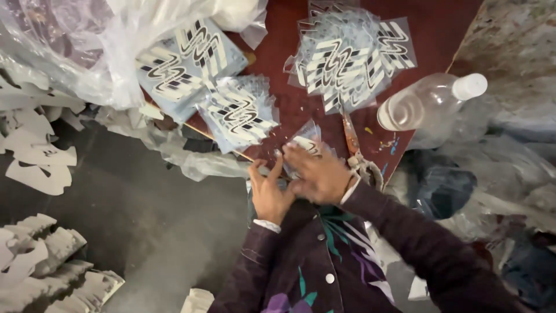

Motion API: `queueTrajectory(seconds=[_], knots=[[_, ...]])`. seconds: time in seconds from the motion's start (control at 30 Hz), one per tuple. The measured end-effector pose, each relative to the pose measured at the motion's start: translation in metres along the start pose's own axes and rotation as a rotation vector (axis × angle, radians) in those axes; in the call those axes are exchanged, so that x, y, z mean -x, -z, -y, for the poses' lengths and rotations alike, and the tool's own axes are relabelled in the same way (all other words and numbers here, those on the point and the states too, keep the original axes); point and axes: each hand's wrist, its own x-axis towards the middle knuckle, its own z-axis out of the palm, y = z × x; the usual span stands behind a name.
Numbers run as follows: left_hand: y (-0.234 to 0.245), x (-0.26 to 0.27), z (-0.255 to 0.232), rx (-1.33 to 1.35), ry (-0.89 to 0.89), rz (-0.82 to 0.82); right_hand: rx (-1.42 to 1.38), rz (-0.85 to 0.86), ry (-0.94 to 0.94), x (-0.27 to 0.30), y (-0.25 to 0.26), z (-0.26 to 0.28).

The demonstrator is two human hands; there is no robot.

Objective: The person uses scissors to cut a sticker out of a plastic sheet. They then place the sticker into a small plastic bag and smooth it down on the table. This process is repeated with multiple stickers.

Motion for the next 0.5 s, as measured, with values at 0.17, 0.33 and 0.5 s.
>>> queueTrajectory(seconds=[0.17,0.33,0.5], knots=[[-0.009,0.016,0.009,-0.005,-0.001,-0.072,0.066,0.057,-0.141,0.002,0.007,0.007],[-0.005,0.01,0.008,-0.137,-0.07,-0.104,-0.122,0.137,0.041,0.024,-0.007,-0.016],[0.011,0.002,-0.007,-0.224,-0.028,-0.05,-0.031,0.033,-0.003,0.052,0.001,0.003]])
